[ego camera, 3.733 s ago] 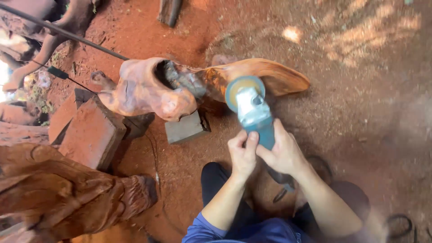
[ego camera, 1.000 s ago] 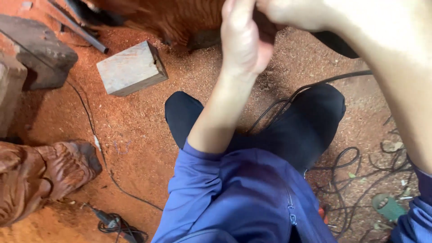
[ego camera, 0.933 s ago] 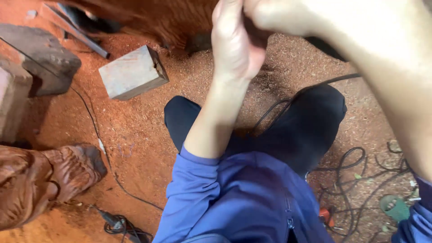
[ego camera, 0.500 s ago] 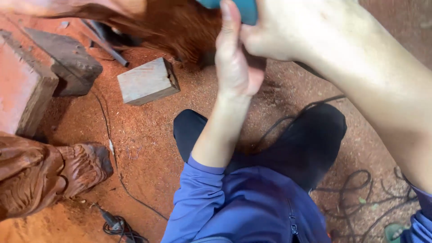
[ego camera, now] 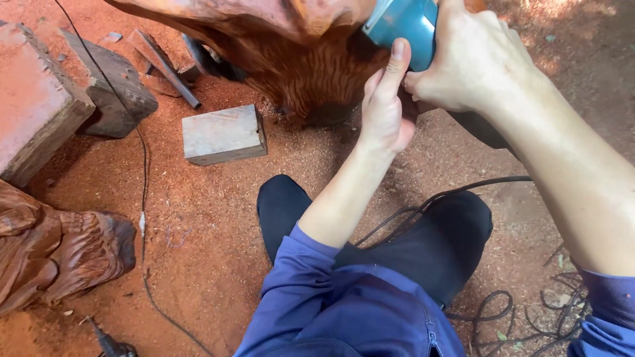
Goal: Using an angle grinder with a sanding disc to smooth and shape a large wooden sculpture
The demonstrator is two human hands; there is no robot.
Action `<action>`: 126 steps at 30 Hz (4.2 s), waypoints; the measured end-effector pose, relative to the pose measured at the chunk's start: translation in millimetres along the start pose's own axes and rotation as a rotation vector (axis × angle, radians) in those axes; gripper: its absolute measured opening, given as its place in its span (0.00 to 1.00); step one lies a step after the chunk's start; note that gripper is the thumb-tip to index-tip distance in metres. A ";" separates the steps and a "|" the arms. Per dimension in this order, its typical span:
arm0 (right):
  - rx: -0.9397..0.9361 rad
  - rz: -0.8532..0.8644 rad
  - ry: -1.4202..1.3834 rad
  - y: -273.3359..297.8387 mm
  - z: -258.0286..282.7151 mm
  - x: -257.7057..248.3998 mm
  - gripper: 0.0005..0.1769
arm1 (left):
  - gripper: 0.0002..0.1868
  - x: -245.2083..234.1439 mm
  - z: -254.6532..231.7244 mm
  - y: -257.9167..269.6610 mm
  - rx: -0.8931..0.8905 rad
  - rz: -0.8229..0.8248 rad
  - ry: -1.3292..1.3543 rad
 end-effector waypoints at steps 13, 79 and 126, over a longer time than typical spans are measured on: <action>0.149 0.153 0.097 16.6 -11.0 7.1 0.39 | 0.41 4.2 16.1 18.6 -0.153 -0.084 -0.095; -0.050 0.283 0.120 70.6 -9.3 -8.3 0.57 | 0.29 13.7 2.0 53.7 -0.269 -0.101 0.023; 0.019 0.525 0.301 62.8 0.5 -17.2 0.52 | 0.32 16.3 7.8 48.7 -0.216 -0.051 0.034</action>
Point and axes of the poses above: each hand's wrist, its own y-axis away from the middle knuckle, its own x-axis out of the palm, z = x × y, the point moved 5 cm from there along -y, towards the middle knuckle, and after that the axes turned 3 degrees about -z, right-handed, at the moved point
